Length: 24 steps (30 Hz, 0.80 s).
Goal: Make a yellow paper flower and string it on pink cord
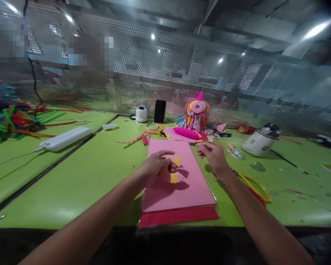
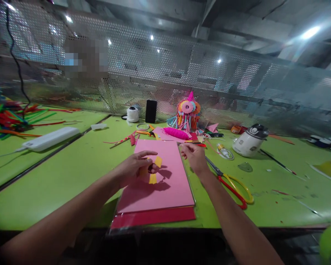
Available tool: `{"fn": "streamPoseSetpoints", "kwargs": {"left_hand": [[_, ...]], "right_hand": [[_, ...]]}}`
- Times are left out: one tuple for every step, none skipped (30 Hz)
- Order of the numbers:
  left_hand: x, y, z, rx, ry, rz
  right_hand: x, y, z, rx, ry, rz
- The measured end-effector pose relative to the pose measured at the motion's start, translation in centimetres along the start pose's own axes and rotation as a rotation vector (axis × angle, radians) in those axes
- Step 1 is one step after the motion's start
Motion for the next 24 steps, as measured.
{"fn": "streamPoseSetpoints", "kwargs": {"left_hand": [[0.0, 0.2, 0.2, 0.001, 0.117, 0.003], [0.0, 0.5, 0.3, 0.007, 0.247, 0.004], [0.0, 1.0, 0.4, 0.021, 0.402, 0.01], [-0.1, 1.6, 0.4, 0.026, 0.512, 0.013], [-0.2, 2.2, 0.4, 0.027, 0.58, 0.019], [-0.4, 2.8, 0.4, 0.033, 0.643, 0.033], [-0.6, 3.4, 0.4, 0.045, 0.704, 0.046], [-0.8, 3.9, 0.5, 0.064, 0.766, 0.063], [-1.0, 4.3, 0.7, 0.091, 0.828, 0.085], [-1.3, 4.5, 1.0, 0.122, 0.884, 0.11], [-1.5, 4.5, 1.5, 0.156, 0.933, 0.138], [-1.8, 4.3, 2.0, 0.193, 0.972, 0.169], [-2.0, 3.9, 2.6, 0.228, 1.003, 0.194], [-2.3, 3.4, 3.1, 0.264, 1.024, 0.218], [-2.6, 2.9, 3.6, 0.3, 1.037, 0.232], [-2.8, 2.3, 3.9, 0.332, 1.041, 0.234], [-3.1, 1.7, 4.1, 0.367, 1.037, 0.228], [-3.2, 1.1, 4.1, 0.417, 1.001, 0.22], [-3.3, 0.5, 4.0, 0.438, 0.938, 0.219], [-3.4, -0.1, 3.9, 0.456, 0.861, 0.229], [-3.3, -0.7, 3.8, 0.462, 0.788, 0.222], [-3.1, -1.4, 3.8, 0.464, 0.718, 0.231], [-2.9, -2.2, 4.0, 0.469, 0.638, 0.258], [-2.6, -3.1, 4.5, 0.49, 0.558, 0.291]], "right_hand": [[-0.3, 0.4, 0.5, 0.024, 0.014, 0.017], [-0.4, 0.6, 0.9, 0.048, 0.022, 0.018], [-0.4, 0.8, 1.4, 0.069, 0.026, 0.012], [-0.2, 0.8, 1.7, 0.092, 0.03, 0.002], [0.1, 0.8, 2.0, 0.115, 0.033, -0.011], [0.5, 0.8, 2.1, 0.136, 0.034, -0.025], [0.8, 0.7, 2.1, 0.153, 0.032, -0.04], [1.1, 0.7, 2.0, 0.166, 0.029, -0.054], [1.3, 0.6, 1.8, 0.173, 0.023, -0.067], [1.4, 0.4, 1.5, 0.174, 0.015, -0.08], [1.5, 0.2, 1.1, 0.169, 0.007, -0.091], [1.4, 0.0, 0.6, 0.159, -0.001, -0.1], [1.3, -0.4, 0.0, 0.151, -0.005, -0.109], [1.2, -0.8, -0.6, 0.136, -0.009, -0.121], [1.1, -1.3, -1.4, 0.111, -0.014, -0.133], [1.2, -1.8, -2.3, 0.075, -0.022, -0.147], [1.4, -2.2, -3.4, 0.016, -0.038, -0.162], [1.6, -2.6, -4.5, -0.05, -0.057, -0.166], [1.9, -2.9, -5.7, -0.11, -0.078, -0.164], [2.1, -3.4, -6.7, -0.163, -0.094, -0.152], [2.2, -3.9, -7.5, -0.206, -0.108, -0.134], [2.0, -4.8, -7.9, -0.24, -0.125, -0.114], [1.4, -6.2, -7.9, -0.273, -0.144, -0.091], [0.3, -8.1, -7.4, -0.294, -0.168, -0.066]]}}
Point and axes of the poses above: each hand's wrist, its own y-axis towards the middle knuckle, its own x-axis out of the palm, z = x × y, the point moved 3 cm from there along y, towards the middle knuckle, and after that the axes turned 9 degrees about y, right-handed, at the moved point
